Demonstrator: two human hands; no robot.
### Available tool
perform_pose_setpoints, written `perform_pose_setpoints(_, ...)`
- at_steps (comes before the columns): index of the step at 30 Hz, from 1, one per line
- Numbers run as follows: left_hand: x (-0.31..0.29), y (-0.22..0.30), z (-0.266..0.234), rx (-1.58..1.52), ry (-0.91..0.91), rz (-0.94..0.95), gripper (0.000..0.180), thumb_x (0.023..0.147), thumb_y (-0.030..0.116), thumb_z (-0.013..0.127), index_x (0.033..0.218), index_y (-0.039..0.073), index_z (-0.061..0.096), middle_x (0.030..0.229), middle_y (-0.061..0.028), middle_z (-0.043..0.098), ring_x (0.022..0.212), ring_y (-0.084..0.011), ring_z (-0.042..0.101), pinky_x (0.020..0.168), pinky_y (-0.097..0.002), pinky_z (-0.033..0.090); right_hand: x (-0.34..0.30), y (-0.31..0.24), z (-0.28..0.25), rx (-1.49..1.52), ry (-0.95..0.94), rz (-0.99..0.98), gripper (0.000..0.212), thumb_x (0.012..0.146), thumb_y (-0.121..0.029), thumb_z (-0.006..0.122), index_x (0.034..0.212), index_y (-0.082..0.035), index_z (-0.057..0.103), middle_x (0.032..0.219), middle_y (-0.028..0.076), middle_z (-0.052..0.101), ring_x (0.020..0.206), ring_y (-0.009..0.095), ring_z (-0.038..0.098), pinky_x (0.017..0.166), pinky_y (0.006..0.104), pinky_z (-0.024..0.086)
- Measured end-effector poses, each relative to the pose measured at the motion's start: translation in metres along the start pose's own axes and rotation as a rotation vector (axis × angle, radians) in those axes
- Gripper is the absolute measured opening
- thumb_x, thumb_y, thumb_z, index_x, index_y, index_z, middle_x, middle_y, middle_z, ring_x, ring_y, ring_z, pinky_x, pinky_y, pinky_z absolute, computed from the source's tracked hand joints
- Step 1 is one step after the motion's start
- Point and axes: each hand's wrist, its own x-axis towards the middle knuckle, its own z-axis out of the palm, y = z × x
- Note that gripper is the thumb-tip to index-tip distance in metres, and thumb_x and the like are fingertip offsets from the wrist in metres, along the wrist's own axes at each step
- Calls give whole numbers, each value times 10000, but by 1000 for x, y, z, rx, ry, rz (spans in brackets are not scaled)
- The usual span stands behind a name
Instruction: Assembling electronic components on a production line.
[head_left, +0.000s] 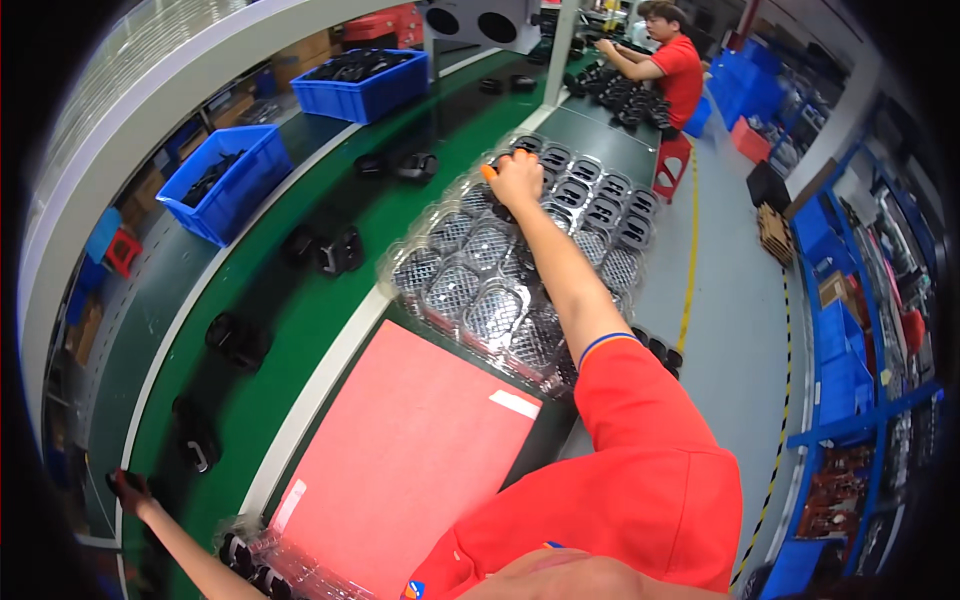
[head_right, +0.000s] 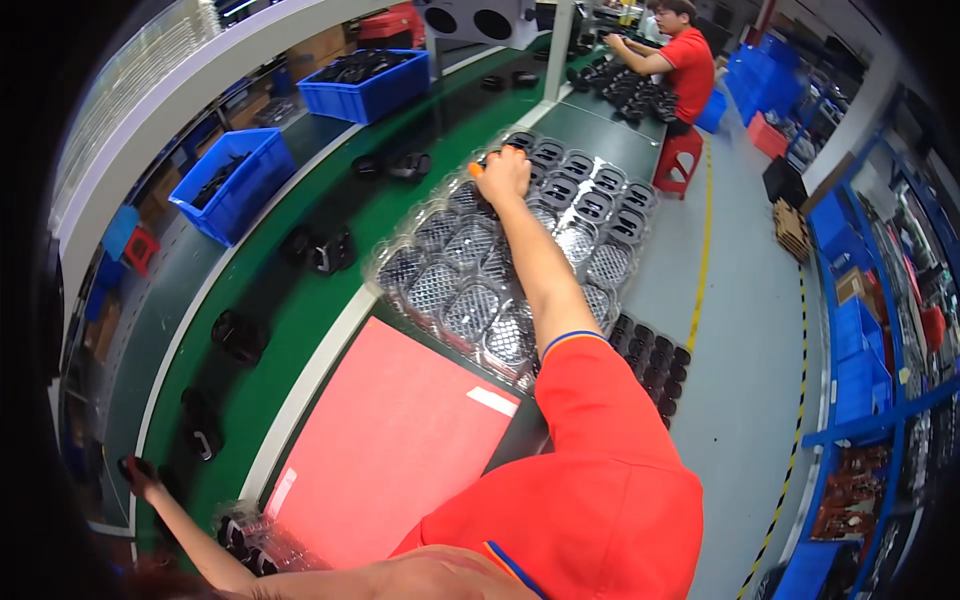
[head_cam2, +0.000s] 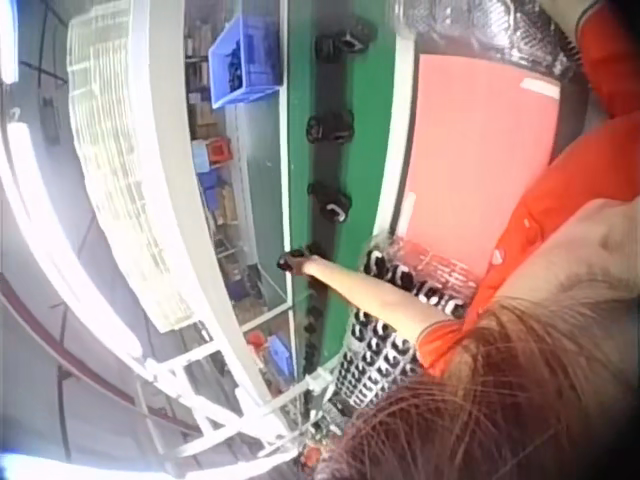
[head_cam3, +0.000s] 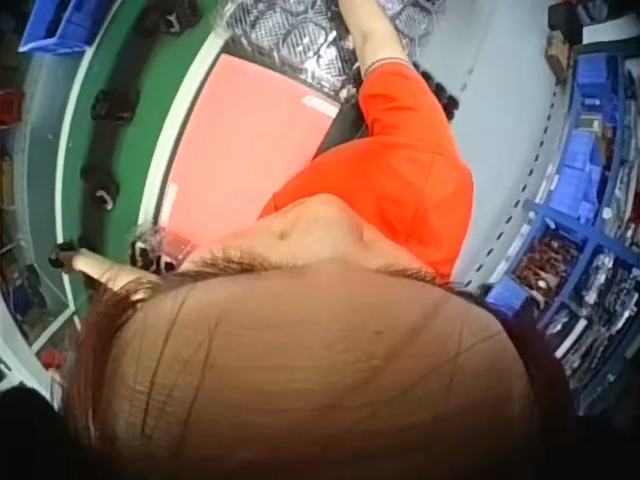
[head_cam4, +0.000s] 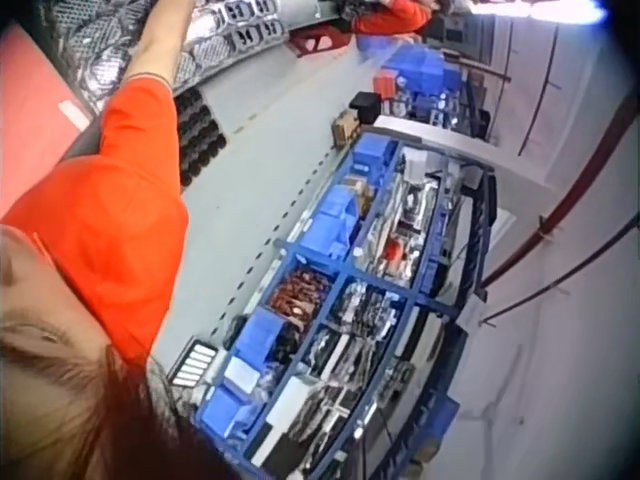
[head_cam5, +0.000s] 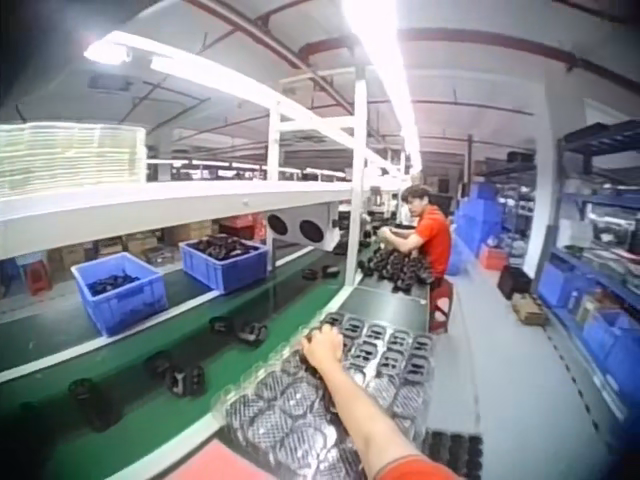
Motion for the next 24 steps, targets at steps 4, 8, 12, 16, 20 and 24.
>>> perform_pose_setpoints(4,67,80,-102,-337,-158,-54,405,773,212,696,1144,148,546,1058,14,580,924,-132,548,791,-276,462,0,-40,3,188,30,62,415,706,-473,684,850,-84,684,954,108,581,940,287,538,783,399,447)
perform_pose_setpoints(8,-2,3,-60,203,-300,308,518,825,182,612,1306,98,440,1315,-99,462,1109,-228,510,867,-314,453,-3,-12,-3,178,98,49,338,678,-405,731,780,-92,652,893,93,578,880,278,564,733,384,479)
perform_pose_setpoints(12,-51,40,-1,-228,-55,136,245,839,167,593,1059,71,544,1018,-70,547,908,-201,548,738,-316,479,-1,-15,5,296,117,26,218,730,-301,695,821,-110,645,878,108,562,805,277,618,655,413,500)
perform_pose_setpoints(16,-37,64,-33,-536,164,-6,117,850,156,579,874,50,621,795,-48,611,758,-181,576,640,-318,499,6,-19,-5,373,166,113,162,764,-254,668,837,-112,640,933,121,561,778,308,616,652,434,489)
perform_pose_setpoints(20,-68,72,1,-733,129,-53,334,912,314,444,979,46,632,945,-89,648,889,-234,610,756,-384,518,15,-19,-19,558,278,268,157,791,-238,647,857,-96,631,933,139,567,757,371,595,658,447,473)
perform_pose_setpoints(24,-88,104,32,-828,10,-105,486,941,400,320,1000,20,617,1022,-135,649,948,-293,614,817,-434,503,29,-66,-35,881,391,70,199,748,-174,676,868,-29,609,935,174,586,807,349,595,694,411,480)
